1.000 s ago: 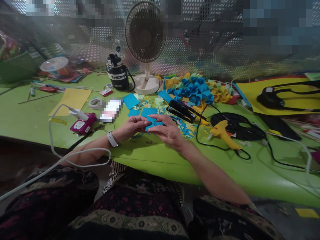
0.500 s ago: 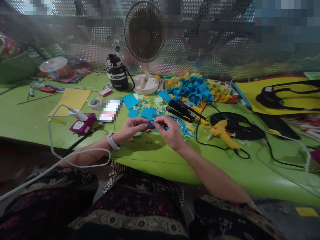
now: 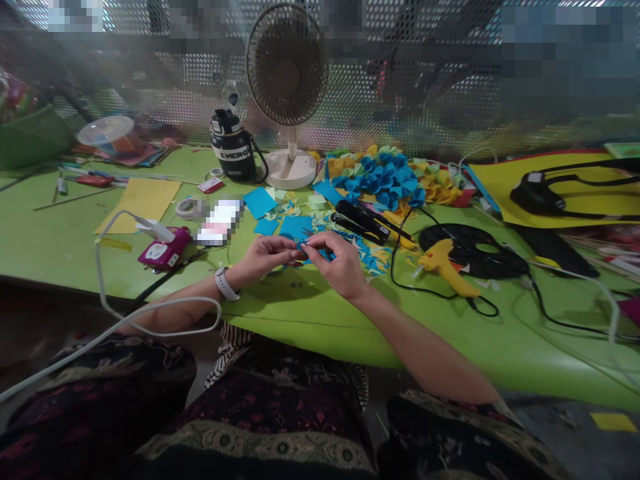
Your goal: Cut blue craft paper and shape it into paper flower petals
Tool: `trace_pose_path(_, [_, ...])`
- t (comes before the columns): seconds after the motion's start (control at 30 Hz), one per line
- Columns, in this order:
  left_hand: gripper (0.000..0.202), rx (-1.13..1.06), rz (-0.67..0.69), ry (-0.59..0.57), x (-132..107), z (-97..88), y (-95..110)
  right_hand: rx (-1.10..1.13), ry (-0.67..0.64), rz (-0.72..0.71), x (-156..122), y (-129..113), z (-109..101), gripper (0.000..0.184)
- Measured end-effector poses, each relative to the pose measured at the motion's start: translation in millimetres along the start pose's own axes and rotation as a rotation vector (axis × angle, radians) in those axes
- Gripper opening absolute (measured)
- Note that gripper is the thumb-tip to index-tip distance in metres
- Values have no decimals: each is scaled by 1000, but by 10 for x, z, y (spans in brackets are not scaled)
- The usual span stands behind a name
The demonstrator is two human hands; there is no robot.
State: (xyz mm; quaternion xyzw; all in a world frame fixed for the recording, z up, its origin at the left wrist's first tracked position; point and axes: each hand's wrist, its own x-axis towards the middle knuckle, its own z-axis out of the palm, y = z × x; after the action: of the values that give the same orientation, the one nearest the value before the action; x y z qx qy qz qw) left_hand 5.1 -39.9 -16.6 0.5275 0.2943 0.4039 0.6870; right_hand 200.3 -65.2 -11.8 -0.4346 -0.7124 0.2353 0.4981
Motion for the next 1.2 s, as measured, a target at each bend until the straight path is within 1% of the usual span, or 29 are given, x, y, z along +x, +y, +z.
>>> trace_pose_path(0.4, [42, 33, 28, -9, 2, -2, -6, 18, 30, -61, 3, 0, 12, 9])
trace_pose_path(0.6, [38, 47, 22, -9, 1, -11, 5, 17, 14, -35, -4, -15, 16, 11])
trace_pose_path(0.7, [40, 45, 17, -6, 4, -14, -2, 29, 5, 6, 0, -32, 10, 13])
trace_pose_path(0.8, [42, 12, -6, -6, -1, -5, 2, 88, 6, 113, 31, -65, -23, 22])
trace_pose_path(0.83, [42, -3, -22, -8, -4, 0, 8, 101, -17, 153, 46, -77, -39, 26])
trace_pose_path(0.9, [42, -30, -57, -23, -13, 10, 25, 91, -104, 197, 74, -97, -69, 30])
trace_pose_path(0.97, [41, -48, -88, -53, -20, 16, 44, 52, -187, 172, 92, -109, -89, 32])
trace_pose_path(1.0, [40, -54, -102, -70, -23, 18, 54, 32, -207, 141, 96, -111, -93, 32])
trace_pose_path(1.1, [39, -63, -139, -100, -27, 14, 80, -18, -193, 38, 90, -101, -86, 31])
trace_pose_path(1.2, [38, -32, -182, -105, -28, 6, 94, -57, -175, -32, 76, -87, -71, 29])
